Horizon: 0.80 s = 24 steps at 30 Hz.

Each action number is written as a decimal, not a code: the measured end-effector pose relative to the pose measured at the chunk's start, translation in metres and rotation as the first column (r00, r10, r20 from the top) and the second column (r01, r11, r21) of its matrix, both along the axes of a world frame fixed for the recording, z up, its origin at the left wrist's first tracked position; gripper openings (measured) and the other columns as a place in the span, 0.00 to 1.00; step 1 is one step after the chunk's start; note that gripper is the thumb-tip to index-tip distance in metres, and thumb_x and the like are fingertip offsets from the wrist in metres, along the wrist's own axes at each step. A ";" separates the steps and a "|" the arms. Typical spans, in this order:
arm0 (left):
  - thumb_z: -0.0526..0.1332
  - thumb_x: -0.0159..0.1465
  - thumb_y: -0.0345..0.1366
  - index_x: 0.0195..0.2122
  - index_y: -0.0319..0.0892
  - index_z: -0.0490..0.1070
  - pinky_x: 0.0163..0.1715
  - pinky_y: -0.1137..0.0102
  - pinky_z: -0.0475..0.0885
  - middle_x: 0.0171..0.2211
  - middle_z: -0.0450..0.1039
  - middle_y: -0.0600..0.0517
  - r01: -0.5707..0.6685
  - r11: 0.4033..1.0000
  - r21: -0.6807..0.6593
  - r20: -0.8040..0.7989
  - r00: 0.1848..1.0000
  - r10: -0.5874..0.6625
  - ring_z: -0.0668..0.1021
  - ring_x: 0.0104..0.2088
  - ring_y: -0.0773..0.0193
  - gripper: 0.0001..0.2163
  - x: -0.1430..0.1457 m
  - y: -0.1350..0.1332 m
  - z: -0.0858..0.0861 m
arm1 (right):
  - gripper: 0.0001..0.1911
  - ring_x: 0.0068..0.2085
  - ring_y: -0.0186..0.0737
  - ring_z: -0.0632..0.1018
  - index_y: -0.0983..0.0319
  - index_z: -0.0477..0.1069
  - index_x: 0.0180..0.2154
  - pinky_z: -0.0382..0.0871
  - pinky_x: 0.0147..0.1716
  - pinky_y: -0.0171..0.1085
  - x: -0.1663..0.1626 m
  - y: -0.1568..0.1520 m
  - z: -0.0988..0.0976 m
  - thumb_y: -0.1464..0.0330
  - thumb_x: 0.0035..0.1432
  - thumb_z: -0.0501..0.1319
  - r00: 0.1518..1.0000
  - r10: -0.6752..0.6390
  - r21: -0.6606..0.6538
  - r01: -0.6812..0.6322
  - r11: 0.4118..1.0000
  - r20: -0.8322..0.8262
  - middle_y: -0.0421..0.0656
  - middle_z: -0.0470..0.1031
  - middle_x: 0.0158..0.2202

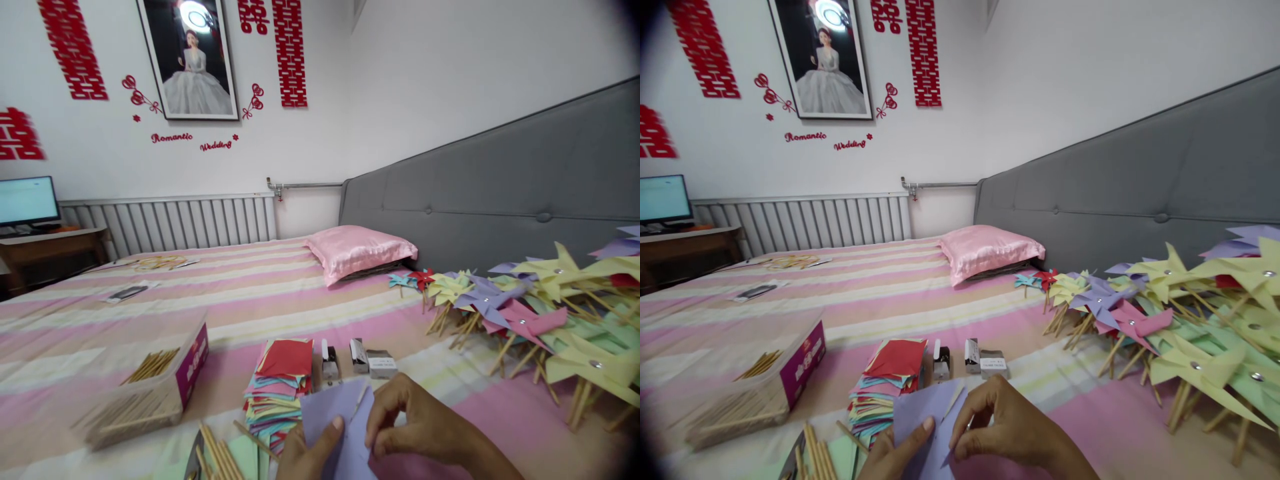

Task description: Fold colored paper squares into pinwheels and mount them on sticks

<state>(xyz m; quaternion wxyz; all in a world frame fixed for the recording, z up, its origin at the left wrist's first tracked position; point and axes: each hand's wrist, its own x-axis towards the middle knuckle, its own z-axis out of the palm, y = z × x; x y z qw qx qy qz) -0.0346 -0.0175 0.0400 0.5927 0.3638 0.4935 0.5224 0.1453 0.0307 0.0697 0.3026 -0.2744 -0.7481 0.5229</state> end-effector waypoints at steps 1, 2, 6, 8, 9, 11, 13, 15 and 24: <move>0.67 0.46 0.44 0.29 0.32 0.77 0.27 0.67 0.70 0.23 0.79 0.43 0.008 1.000 -0.005 0.006 1.000 -0.008 0.76 0.21 0.59 0.17 0.001 0.000 -0.001 | 0.03 0.26 0.36 0.76 0.60 0.80 0.26 0.69 0.28 0.33 0.000 0.000 -0.001 0.68 0.44 0.68 1.000 -0.011 -0.011 0.011 1.000 -0.004 0.40 0.79 0.23; 0.67 0.46 0.45 0.29 0.33 0.77 0.27 0.66 0.70 0.22 0.78 0.44 0.008 1.000 -0.015 0.007 1.000 -0.008 0.75 0.19 0.60 0.18 0.001 0.001 -0.003 | 0.04 0.26 0.36 0.76 0.60 0.80 0.26 0.68 0.28 0.33 -0.001 0.001 -0.003 0.68 0.44 0.68 1.000 -0.026 -0.018 0.026 1.000 -0.007 0.41 0.78 0.23; 0.67 0.45 0.47 0.32 0.31 0.77 0.29 0.64 0.70 0.19 0.77 0.45 -0.040 0.999 -0.008 -0.035 0.999 0.040 0.74 0.18 0.60 0.21 0.002 0.004 -0.016 | 0.05 0.23 0.33 0.73 0.64 0.78 0.23 0.65 0.24 0.30 -0.003 0.003 -0.008 0.69 0.41 0.69 0.999 -0.048 -0.030 0.048 0.998 0.007 0.39 0.75 0.20; 0.67 0.45 0.48 0.33 0.31 0.77 0.29 0.63 0.70 0.21 0.78 0.44 -0.067 0.998 0.005 -0.051 0.996 0.067 0.75 0.19 0.59 0.23 0.003 0.006 -0.022 | 0.04 0.23 0.32 0.72 0.65 0.78 0.23 0.64 0.24 0.29 -0.003 0.004 -0.010 0.70 0.41 0.69 0.999 -0.046 -0.024 0.046 0.999 0.026 0.39 0.74 0.20; 0.67 0.44 0.48 0.33 0.31 0.77 0.29 0.64 0.70 0.22 0.78 0.44 -0.079 0.997 0.007 -0.054 0.995 0.080 0.75 0.20 0.59 0.23 0.004 0.006 -0.024 | 0.03 0.23 0.32 0.72 0.65 0.77 0.23 0.63 0.24 0.29 -0.004 0.004 -0.010 0.71 0.41 0.68 0.998 -0.045 -0.019 0.046 0.999 0.040 0.39 0.74 0.20; 0.67 0.44 0.49 0.32 0.33 0.77 0.26 0.66 0.70 0.22 0.78 0.44 -0.089 0.996 0.014 -0.052 0.995 0.090 0.75 0.20 0.60 0.23 0.006 0.006 -0.024 | 0.01 0.23 0.31 0.71 0.66 0.76 0.23 0.62 0.23 0.28 -0.005 0.004 -0.011 0.73 0.42 0.66 0.995 -0.057 0.001 0.057 0.998 0.082 0.38 0.73 0.20; 0.67 0.44 0.49 0.30 0.34 0.77 0.23 0.69 0.68 0.20 0.77 0.46 -0.064 0.998 0.029 -0.038 0.997 0.065 0.74 0.19 0.63 0.22 0.008 0.004 -0.020 | 0.01 0.21 0.29 0.68 0.66 0.75 0.22 0.60 0.21 0.28 -0.005 0.005 -0.012 0.74 0.42 0.65 0.990 -0.073 0.022 0.071 0.997 0.121 0.37 0.70 0.18; 0.67 0.44 0.50 0.27 0.34 0.77 0.20 0.73 0.65 0.18 0.76 0.47 -0.015 0.999 0.049 -0.020 1.000 0.016 0.71 0.17 0.67 0.21 0.010 0.002 -0.013 | 0.01 0.21 0.29 0.66 0.66 0.74 0.21 0.58 0.21 0.28 -0.005 0.005 -0.013 0.74 0.41 0.64 0.987 -0.081 0.034 0.077 0.996 0.140 0.36 0.68 0.17; 0.68 0.44 0.48 0.31 0.34 0.78 0.23 0.73 0.66 0.21 0.77 0.45 0.107 0.993 0.057 -0.006 0.994 -0.106 0.72 0.21 0.66 0.21 0.009 0.002 -0.008 | 0.02 0.20 0.29 0.65 0.66 0.71 0.19 0.57 0.20 0.28 -0.004 0.004 -0.014 0.75 0.41 0.62 0.970 -0.145 0.108 0.125 0.986 0.197 0.35 0.65 0.16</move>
